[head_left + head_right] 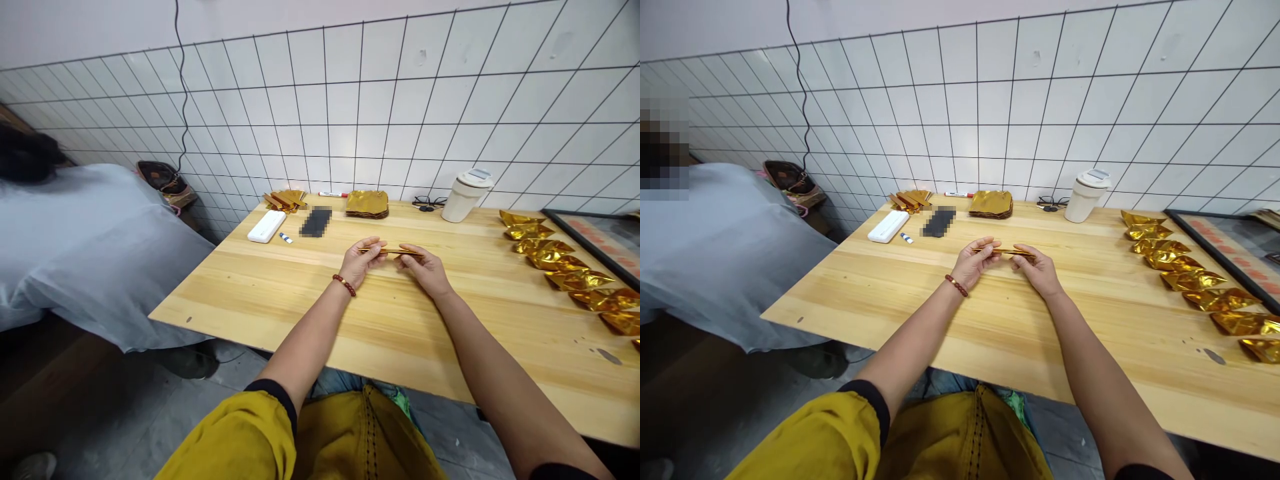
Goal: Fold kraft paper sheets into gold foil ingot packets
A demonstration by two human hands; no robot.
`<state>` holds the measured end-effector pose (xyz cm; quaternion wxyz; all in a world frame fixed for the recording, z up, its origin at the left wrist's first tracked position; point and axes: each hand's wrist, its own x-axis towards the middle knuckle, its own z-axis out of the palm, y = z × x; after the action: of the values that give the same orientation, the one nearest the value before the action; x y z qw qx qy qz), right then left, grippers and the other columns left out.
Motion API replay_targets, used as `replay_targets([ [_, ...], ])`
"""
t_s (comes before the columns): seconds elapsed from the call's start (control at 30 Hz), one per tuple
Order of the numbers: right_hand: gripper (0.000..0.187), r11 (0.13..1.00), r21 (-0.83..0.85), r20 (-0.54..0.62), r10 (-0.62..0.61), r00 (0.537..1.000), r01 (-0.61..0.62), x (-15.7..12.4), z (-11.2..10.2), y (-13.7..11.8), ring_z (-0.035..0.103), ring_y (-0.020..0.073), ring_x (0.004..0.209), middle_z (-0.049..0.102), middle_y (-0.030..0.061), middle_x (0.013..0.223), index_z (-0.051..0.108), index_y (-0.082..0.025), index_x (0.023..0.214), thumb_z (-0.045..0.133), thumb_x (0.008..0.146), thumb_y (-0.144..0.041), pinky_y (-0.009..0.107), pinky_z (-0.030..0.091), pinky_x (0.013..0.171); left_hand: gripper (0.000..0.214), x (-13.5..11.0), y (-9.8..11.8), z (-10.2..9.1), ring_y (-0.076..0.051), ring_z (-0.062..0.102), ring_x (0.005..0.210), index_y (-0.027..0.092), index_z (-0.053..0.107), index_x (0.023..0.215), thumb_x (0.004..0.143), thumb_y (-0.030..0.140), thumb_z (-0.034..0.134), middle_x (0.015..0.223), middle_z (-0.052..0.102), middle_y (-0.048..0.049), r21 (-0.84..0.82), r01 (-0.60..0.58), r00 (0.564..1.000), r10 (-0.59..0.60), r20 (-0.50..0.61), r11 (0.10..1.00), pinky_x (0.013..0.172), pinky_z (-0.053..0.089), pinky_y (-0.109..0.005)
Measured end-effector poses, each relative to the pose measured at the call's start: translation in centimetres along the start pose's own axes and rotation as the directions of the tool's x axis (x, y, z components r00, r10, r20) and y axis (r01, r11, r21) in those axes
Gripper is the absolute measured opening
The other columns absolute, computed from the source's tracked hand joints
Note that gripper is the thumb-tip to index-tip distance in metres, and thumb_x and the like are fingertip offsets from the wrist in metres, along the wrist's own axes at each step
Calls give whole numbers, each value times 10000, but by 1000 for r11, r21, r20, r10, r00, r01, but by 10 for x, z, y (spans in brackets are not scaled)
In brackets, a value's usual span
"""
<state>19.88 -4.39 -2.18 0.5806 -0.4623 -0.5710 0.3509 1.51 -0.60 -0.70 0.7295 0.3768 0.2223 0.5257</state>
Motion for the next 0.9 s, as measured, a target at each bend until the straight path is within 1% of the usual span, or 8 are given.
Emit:
replay_targets([
  [0.17,539,999,44,10,2,1000,-3,0,-4,-4,683,183,697,735,62,858,670,-208,1156,685,787,-601,390,567,796,522,0,-4,-1,-136,689,770,145,669,1047,587,279,879,1080,716,-106,93,-58,995,50,81,994,827,535,-321],
  [0.3,565,1000,19,12,-1,1000,0,1,-6,0,687,200,730,736,62,853,659,-203,1194,680,793,-600,419,549,839,573,1,-6,-4,-144,684,789,162,653,1118,597,271,866,1155,684,-115,110,-59,994,49,96,992,861,522,-365],
  [0.47,587,1000,-25,54,0,999,1,0,-5,1,676,208,736,727,38,767,640,-197,1241,695,792,-571,436,526,877,555,1,-4,-6,-205,664,968,162,643,1130,600,146,805,1147,687,-114,97,-42,997,35,75,994,887,507,-380],
  [0.57,598,999,-46,68,24,997,-21,-1,-5,0,672,215,739,725,32,733,639,-184,1247,711,781,-552,465,515,899,541,1,-2,-5,-215,654,1004,162,639,1142,611,100,727,1140,696,-115,144,-28,999,23,33,989,825,515,-330],
  [0.67,605,998,-42,71,51,996,-48,-1,-5,-1,669,218,728,716,28,697,649,-159,1232,714,773,-548,483,510,907,448,2,-2,-4,-213,663,978,143,654,1124,675,143,642,1121,707,-128,197,-11,999,17,-27,980,739,511,-280],
  [0.73,619,997,-11,70,82,994,-81,0,-5,1,671,214,706,709,28,685,649,-146,1230,707,772,-558,472,524,880,387,3,-3,-3,-212,668,962,129,673,1085,705,171,610,1099,715,-132,229,-10,998,22,-50,973,708,506,-262],
  [0.83,652,987,63,42,142,989,-145,1,-3,3,675,207,655,709,34,716,637,-146,1243,684,773,-595,425,560,769,336,3,-4,-2,-190,675,897,120,694,1036,716,181,608,1070,724,-126,273,-10,998,25,-51,962,677,507,-240],
  [0.9,659,981,107,36,160,986,-163,2,-1,4,670,199,630,717,46,778,634,-153,1241,646,788,-631,395,567,700,362,3,-4,-2,-169,674,840,124,683,1080,729,196,627,1080,722,-120,287,-13,999,26,-42,958,645,510,-225],
])
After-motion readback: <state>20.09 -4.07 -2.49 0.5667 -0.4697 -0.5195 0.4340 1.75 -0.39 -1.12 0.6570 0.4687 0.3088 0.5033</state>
